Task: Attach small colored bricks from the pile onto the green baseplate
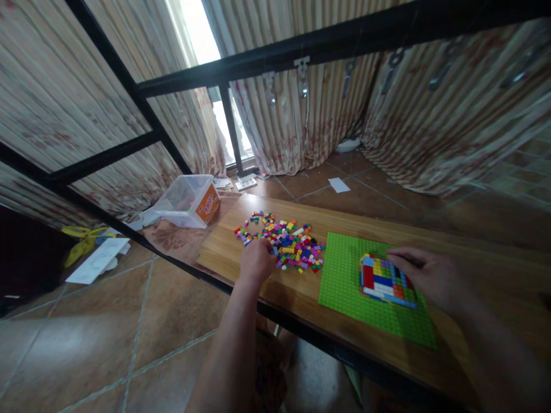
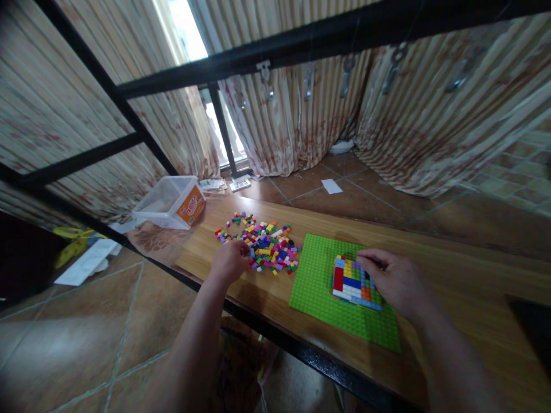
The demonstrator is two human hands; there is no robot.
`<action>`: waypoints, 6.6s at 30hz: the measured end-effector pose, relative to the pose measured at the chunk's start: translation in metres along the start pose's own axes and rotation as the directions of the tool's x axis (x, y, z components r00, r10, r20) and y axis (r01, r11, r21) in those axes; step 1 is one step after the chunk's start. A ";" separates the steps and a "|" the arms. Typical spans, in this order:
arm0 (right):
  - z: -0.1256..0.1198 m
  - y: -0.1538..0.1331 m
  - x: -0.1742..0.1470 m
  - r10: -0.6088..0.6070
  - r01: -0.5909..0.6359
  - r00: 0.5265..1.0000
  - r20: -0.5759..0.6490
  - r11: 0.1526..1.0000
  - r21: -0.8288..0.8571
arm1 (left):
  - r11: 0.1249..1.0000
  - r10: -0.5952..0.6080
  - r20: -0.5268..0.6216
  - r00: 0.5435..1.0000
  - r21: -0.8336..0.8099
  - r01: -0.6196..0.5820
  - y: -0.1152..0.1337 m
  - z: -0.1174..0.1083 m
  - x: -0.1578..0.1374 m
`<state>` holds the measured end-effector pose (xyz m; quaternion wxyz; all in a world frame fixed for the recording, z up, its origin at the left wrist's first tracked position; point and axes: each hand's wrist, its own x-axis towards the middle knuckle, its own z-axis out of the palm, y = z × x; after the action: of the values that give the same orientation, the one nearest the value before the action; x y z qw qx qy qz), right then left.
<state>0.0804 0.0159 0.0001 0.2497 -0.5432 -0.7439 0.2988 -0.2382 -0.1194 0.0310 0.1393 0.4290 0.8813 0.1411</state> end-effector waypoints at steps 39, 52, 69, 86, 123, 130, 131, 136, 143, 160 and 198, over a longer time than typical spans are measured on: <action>0.008 -0.068 -0.024 -0.229 0.067 0.959 0.167 0.757 0.650 | 0.454 0.553 -0.249 0.795 -0.710 -0.538 0.111 0.048 -0.048; 0.017 -0.067 -0.025 -0.265 0.267 0.962 -0.064 0.865 0.426 | 0.475 0.614 -0.299 0.731 -0.599 -0.645 0.107 0.049 -0.046; -0.001 -0.049 -0.015 0.085 0.083 0.963 -0.255 0.806 0.586 | 0.609 0.600 -0.207 0.773 -0.508 -0.609 0.104 0.048 -0.039; 0.007 -0.018 -0.010 -0.118 0.123 0.987 -0.106 0.992 0.041 | 0.795 0.548 0.019 0.836 -0.321 -0.514 0.104 0.064 -0.036; 0.027 -0.011 -0.003 0.050 -0.036 0.998 -0.037 0.946 0.321 | 0.784 0.559 0.023 0.829 -0.342 -0.519 0.105 0.063 -0.039; 0.023 -0.004 -0.005 0.078 -0.057 0.996 -0.038 0.923 0.382 | 0.752 0.534 -0.021 0.846 -0.445 -0.485 0.106 0.063 -0.035; 0.022 -0.003 -0.005 0.092 -0.063 0.994 -0.058 0.921 0.384 | 0.748 0.533 -0.023 0.846 -0.454 -0.484 0.106 0.063 -0.035; 0.015 -0.009 -0.002 0.143 -0.049 0.968 -0.206 0.914 0.403 | 0.709 0.528 -0.046 0.848 -0.525 -0.470 0.105 0.064 -0.034; 0.008 -0.044 -0.017 -0.052 0.121 0.985 -0.162 0.883 0.454 | 0.606 0.527 -0.134 0.839 -0.634 -0.481 0.106 0.061 -0.036; 0.013 -0.054 -0.031 -0.109 0.029 0.990 0.094 0.788 0.615 | 0.376 0.601 -0.149 0.785 -0.814 -0.442 0.107 0.051 -0.043; 0.033 -0.071 -0.032 -0.047 0.040 0.999 -0.004 0.803 0.594 | 0.300 0.530 -0.253 0.809 -0.837 -0.458 0.100 0.049 -0.040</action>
<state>0.0192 -0.0372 0.0263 0.4097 -0.4188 -0.6268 0.5138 -0.1248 -0.0853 0.0275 0.3171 0.5505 0.5018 0.5870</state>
